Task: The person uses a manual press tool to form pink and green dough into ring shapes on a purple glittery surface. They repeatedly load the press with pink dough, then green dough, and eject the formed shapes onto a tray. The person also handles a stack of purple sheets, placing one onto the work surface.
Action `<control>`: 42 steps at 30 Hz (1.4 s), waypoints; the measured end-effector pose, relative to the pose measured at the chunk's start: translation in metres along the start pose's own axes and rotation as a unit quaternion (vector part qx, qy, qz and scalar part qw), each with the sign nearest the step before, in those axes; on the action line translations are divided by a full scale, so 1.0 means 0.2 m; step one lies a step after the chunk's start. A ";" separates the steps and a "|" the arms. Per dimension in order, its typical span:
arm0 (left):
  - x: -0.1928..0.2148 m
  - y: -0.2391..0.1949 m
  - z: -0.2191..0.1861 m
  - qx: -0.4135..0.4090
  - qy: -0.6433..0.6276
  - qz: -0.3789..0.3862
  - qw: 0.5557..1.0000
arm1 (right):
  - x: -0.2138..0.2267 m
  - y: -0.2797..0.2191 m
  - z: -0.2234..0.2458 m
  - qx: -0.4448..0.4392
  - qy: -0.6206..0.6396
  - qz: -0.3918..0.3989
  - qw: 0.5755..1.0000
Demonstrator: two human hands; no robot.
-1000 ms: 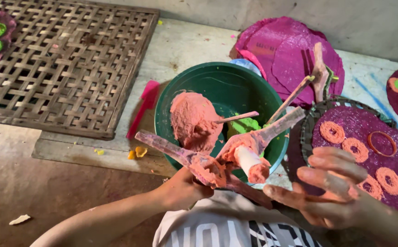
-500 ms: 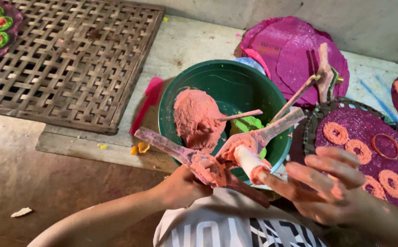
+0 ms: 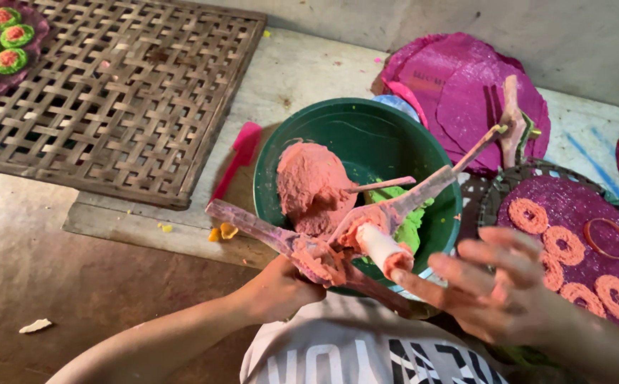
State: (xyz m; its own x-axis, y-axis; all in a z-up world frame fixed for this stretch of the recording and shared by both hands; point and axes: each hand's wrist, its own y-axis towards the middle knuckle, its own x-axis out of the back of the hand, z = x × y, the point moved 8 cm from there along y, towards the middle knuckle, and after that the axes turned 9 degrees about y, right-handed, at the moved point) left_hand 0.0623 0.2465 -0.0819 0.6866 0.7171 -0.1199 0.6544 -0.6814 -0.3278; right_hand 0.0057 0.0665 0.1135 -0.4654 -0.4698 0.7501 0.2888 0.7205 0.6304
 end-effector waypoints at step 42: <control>0.65 0.29 0.28 -0.250 0.026 -0.440 0.862 | -1.23 -0.35 -0.44 -0.143 -0.035 0.444 0.884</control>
State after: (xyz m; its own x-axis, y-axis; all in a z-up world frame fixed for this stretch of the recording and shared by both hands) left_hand 0.1723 0.3077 -0.1692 -0.1418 0.9898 0.0157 0.9747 0.1368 0.1769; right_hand 0.1729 0.0864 -0.0984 0.0045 0.2564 0.9666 0.7616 0.6255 -0.1695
